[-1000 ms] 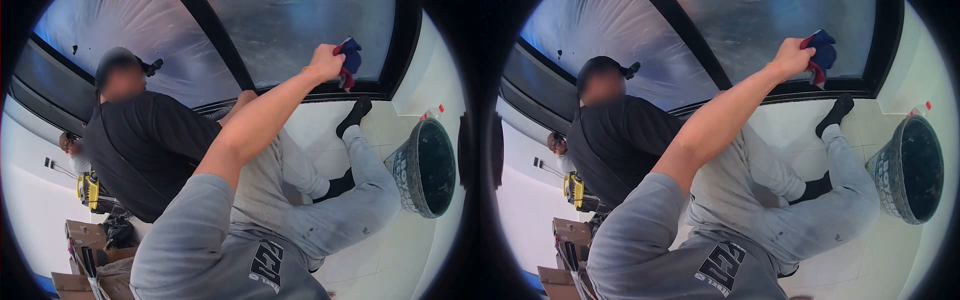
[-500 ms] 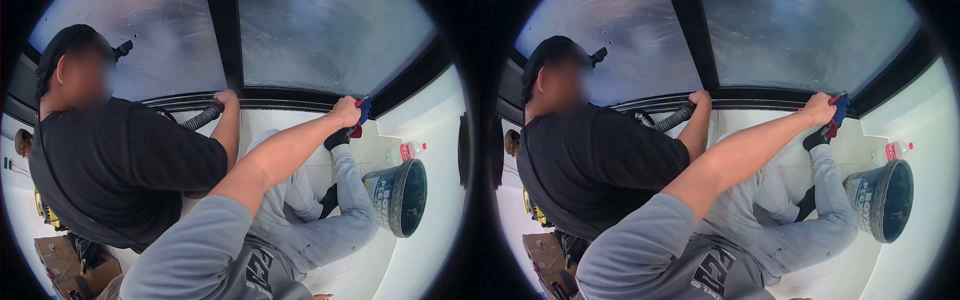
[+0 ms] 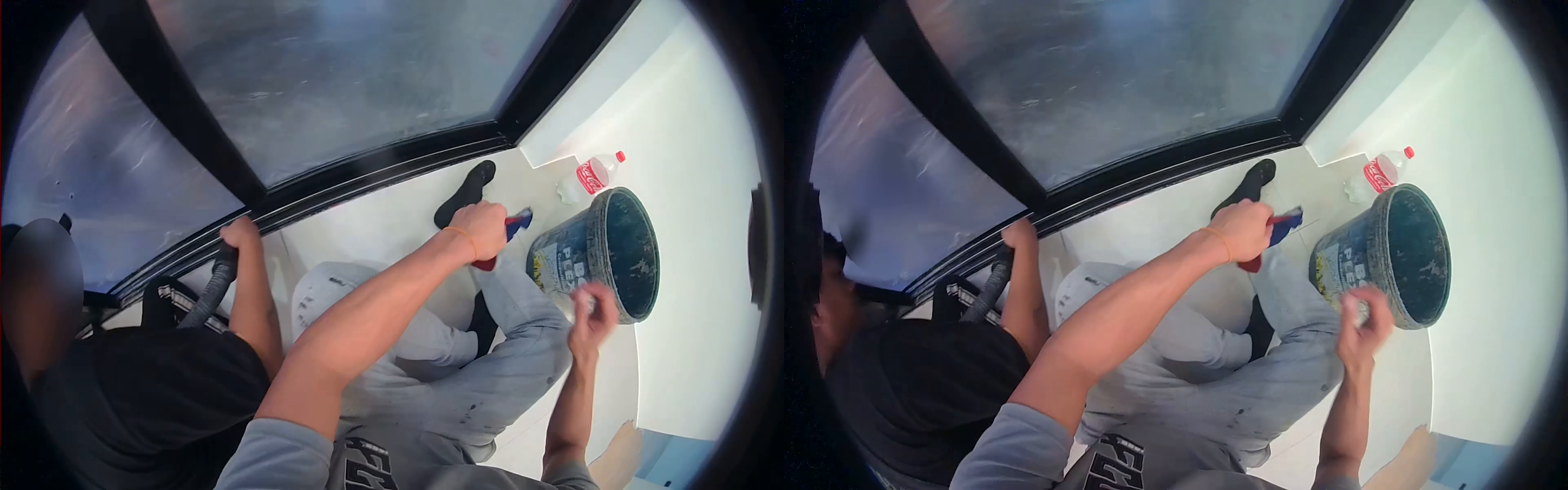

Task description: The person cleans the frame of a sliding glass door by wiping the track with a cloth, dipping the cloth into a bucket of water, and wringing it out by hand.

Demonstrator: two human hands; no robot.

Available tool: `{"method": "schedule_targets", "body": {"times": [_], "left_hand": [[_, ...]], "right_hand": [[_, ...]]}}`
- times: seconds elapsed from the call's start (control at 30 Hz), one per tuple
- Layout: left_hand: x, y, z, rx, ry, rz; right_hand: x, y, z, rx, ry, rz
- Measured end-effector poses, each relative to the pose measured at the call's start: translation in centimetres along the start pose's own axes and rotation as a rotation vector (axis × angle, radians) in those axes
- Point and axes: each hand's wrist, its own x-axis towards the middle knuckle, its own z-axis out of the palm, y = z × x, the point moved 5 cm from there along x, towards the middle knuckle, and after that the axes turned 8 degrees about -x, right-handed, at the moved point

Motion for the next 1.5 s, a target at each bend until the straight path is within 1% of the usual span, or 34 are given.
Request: {"method": "schedule_targets", "body": {"times": [0.03, 0.07, 0.1, 0.17, 0.2, 0.27, 0.3, 0.4, 0.43, 0.5, 0.53, 0.63, 0.67, 0.73, 0.77, 0.87, 0.93, 1.0, 1.03, 1.1, 1.13, 1.17, 1.2, 1.23, 1.27, 1.3, 1.33, 1.4, 1.5], "left_hand": [[-0.2, 0.2, 0.0, 0.051, -0.052, -0.004], [-0.4, 0.2, 0.0, 0.105, -0.107, -0.010], [-0.6, -0.2, -0.2, 0.138, -0.106, -0.012], [-1.0, -1.1, -0.7, 0.215, -0.105, -0.024], [-1.3, -1.3, -1.0, 0.244, -0.150, -0.060], [-1.6, -1.5, -1.8, 0.310, -0.237, -0.121], [-1.6, -1.9, -1.7, 0.328, -0.244, -0.121], [-1.4, -2.2, -0.6, 0.366, -0.287, -0.097], [-1.3, -2.0, -0.3, 0.375, -0.312, -0.091], [-1.4, -1.9, 0.6, 0.376, -0.359, -0.076], [-1.4, -2.2, 1.0, 0.372, -0.380, -0.065], [-1.5, -3.1, 2.7, 0.315, -0.478, -0.044], [-1.5, -3.3, 3.0, 0.289, -0.515, -0.039], [-2.1, -2.4, 3.2, 0.235, -0.485, 0.035], [-2.4, -1.9, 3.2, 0.208, -0.470, 0.070], [-2.8, -2.0, 4.0, 0.166, -0.559, -0.055], [-3.2, -1.5, 3.8, 0.189, -0.555, 0.005], [-3.6, -1.4, 3.8, 0.201, -0.554, 0.084], [-3.6, -1.6, 4.1, 0.261, -0.636, 0.069], [-3.2, -2.3, 5.4, 0.271, -0.648, 0.011], [-2.9, -3.9, 7.0, 0.225, -0.622, 0.073], [-3.2, -2.6, 6.7, 0.382, -0.726, 0.118], [-3.0, -3.3, 7.0, 0.327, -0.679, 0.013], [-3.5, -1.9, 5.5, 0.417, -0.730, -0.032], [-3.1, -2.9, 6.6, 0.348, -0.679, 0.010], [-3.5, -2.5, 5.5, 0.324, -0.655, -0.026], [-3.4, -3.0, 5.7, 0.286, -0.602, 0.003], [-2.9, -3.7, 6.6, 0.344, -0.643, -0.034], [-2.7, -4.5, 7.2, 0.346, -0.724, -0.005]], "right_hand": [[1.8, -1.3, 2.4, 0.042, -0.108, 0.001], [3.1, -1.8, 4.3, 0.086, -0.172, 0.016], [3.9, -2.1, 6.0, 0.133, -0.237, 0.033], [4.5, -2.2, 9.0, 0.225, -0.264, 0.047], [4.3, -2.1, 10.3, 0.272, -0.278, 0.057], [3.2, -2.0, 12.0, 0.312, -0.270, 0.014], [2.7, -1.7, 12.4, 0.323, -0.261, -0.006], [1.5, 0.2, 12.7, 0.328, -0.353, 0.067], [1.4, 0.8, 12.5, 0.332, -0.359, 0.121], [1.7, 1.1, 12.0, 0.310, -0.326, 0.071], [1.9, 0.8, 11.8, 0.304, -0.311, 0.043], [2.4, -3.4, 11.2, 0.255, -0.340, -0.232], [2.3, -4.7, 11.3, 0.245, -0.347, -0.290], [1.5, -7.0, 11.8, 0.225, -0.364, -0.406], [1.0, -7.7, 12.1, 0.227, -0.362, -0.418], [0.0, -8.4, 12.8, 0.216, -0.331, -0.461], [-0.4, -7.8, 12.9, 0.191, -0.282, -0.495], [-0.3, -7.0, 13.0, 0.210, -0.245, -0.455], [-0.3, -6.7, 13.0, 0.228, -0.230, -0.439], [0.1, -6.3, 12.7, 0.200, -0.259, -0.400], [0.2, -6.3, 12.8, 0.211, -0.283, -0.388], [0.1, -6.5, 12.9, 0.220, -0.283, -0.400], [-0.1, -6.7, 13.0, 0.238, -0.285, -0.414], [-0.3, -7.0, 13.1, 0.256, -0.298, -0.401], [-0.5, -7.2, 13.3, 0.266, -0.302, -0.387], [-0.6, -7.5, 13.5, 0.271, -0.306, -0.393], [-0.6, -7.6, 13.6, 0.260, -0.308, -0.391], [-0.2, -8.0, 13.6, 0.223, -0.349, -0.432], [-0.5, -7.7, 13.8, 0.210, -0.367, -0.437]]}}
